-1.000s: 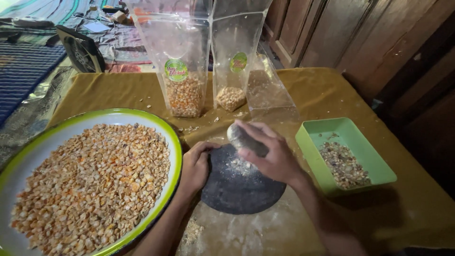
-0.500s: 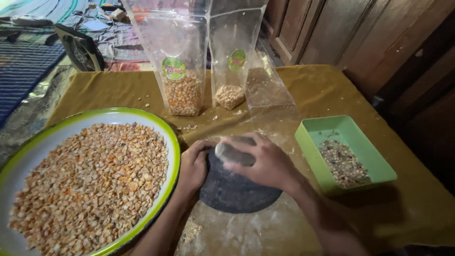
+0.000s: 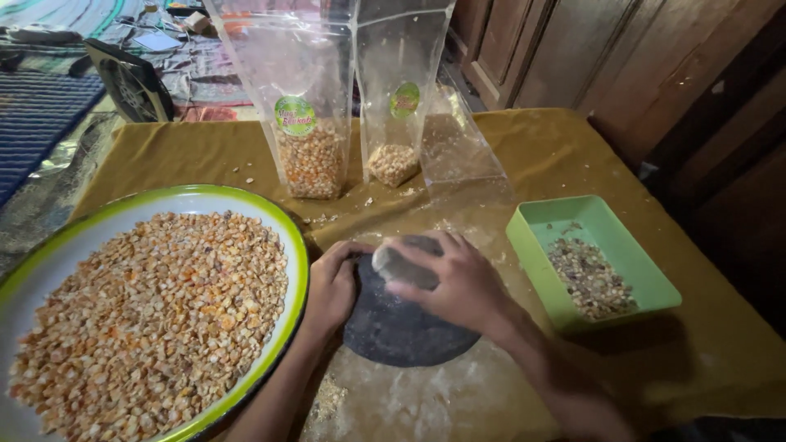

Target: Grinding corn kernels with a stone pestle on a mortar and sorting them into a container

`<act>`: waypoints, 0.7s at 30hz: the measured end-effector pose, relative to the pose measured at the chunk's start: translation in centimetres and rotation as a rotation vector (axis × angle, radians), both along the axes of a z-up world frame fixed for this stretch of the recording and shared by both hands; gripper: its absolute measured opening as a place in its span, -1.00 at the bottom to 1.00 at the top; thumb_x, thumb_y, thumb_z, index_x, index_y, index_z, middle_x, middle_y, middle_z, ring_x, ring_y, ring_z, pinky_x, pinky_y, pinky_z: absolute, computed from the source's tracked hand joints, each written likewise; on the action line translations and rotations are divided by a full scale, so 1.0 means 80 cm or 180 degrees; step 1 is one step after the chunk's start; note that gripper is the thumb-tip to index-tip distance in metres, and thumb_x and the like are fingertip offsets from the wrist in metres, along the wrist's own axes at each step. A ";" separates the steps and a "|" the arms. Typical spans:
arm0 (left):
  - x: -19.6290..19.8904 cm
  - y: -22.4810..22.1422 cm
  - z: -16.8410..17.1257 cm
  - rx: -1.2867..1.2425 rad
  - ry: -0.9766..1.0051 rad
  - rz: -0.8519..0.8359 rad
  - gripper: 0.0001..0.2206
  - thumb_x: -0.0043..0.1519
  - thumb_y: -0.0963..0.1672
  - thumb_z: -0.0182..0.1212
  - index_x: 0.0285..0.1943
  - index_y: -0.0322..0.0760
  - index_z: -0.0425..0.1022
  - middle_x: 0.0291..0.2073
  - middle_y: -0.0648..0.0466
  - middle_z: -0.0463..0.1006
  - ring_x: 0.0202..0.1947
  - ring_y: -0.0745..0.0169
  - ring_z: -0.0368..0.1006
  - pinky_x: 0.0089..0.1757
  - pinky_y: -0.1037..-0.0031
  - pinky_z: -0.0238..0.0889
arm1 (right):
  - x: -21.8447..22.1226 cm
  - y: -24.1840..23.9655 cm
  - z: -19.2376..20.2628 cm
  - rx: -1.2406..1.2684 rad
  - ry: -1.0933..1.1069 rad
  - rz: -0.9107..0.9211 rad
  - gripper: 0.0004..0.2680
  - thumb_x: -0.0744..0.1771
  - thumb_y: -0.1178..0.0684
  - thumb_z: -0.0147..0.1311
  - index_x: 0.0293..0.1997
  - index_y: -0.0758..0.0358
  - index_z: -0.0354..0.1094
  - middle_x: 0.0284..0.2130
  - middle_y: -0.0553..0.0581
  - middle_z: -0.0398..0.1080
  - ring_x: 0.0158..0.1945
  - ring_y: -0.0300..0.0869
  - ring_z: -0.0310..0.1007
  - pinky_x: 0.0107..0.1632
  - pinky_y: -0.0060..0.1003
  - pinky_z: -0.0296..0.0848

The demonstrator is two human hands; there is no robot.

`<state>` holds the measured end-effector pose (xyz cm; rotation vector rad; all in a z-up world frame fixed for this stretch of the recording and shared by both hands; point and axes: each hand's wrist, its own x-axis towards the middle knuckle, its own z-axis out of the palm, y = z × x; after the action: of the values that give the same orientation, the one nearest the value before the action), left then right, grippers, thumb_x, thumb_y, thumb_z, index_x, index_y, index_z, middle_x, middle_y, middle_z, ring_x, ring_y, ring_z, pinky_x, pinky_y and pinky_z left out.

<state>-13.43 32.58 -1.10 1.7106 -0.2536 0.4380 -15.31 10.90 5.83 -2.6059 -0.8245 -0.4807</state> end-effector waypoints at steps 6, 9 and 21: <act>0.006 0.001 -0.006 0.0045 -0.0035 0.0019 -0.61 0.11 -0.32 -0.13 -0.17 -0.26 0.69 -0.23 -0.18 0.66 -0.08 -0.19 0.58 0.03 0.12 0.36 | 0.023 -0.037 0.005 0.0986 -0.0233 0.0090 -0.53 0.29 -0.31 0.17 0.37 -0.24 0.31 0.12 0.21 0.36 0.16 0.15 0.44 0.13 -0.03 0.44; 0.007 0.000 -0.008 0.0058 -0.0109 0.0043 -0.60 0.11 -0.33 -0.12 -0.18 -0.23 0.70 -0.24 -0.14 0.67 -0.09 -0.15 0.60 0.02 0.17 0.39 | 0.011 -0.035 0.001 0.0381 -0.0515 0.0140 -0.49 0.21 -0.32 0.27 0.31 -0.28 0.35 0.10 0.29 0.35 0.10 0.28 0.44 0.09 0.11 0.46; 0.002 -0.001 0.000 -0.0008 -0.0023 0.0053 -0.60 0.12 -0.32 -0.13 -0.18 -0.21 0.70 -0.25 -0.14 0.67 -0.10 -0.13 0.59 0.02 0.16 0.39 | 0.000 -0.033 0.025 0.0914 0.0172 0.0163 -0.52 0.28 -0.38 0.13 0.37 -0.31 0.29 0.11 0.27 0.38 0.13 0.21 0.48 0.13 0.11 0.45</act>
<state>-13.26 32.48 -1.07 1.7099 -0.2441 0.4567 -15.34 8.23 7.82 -2.3190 -0.7428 -0.4741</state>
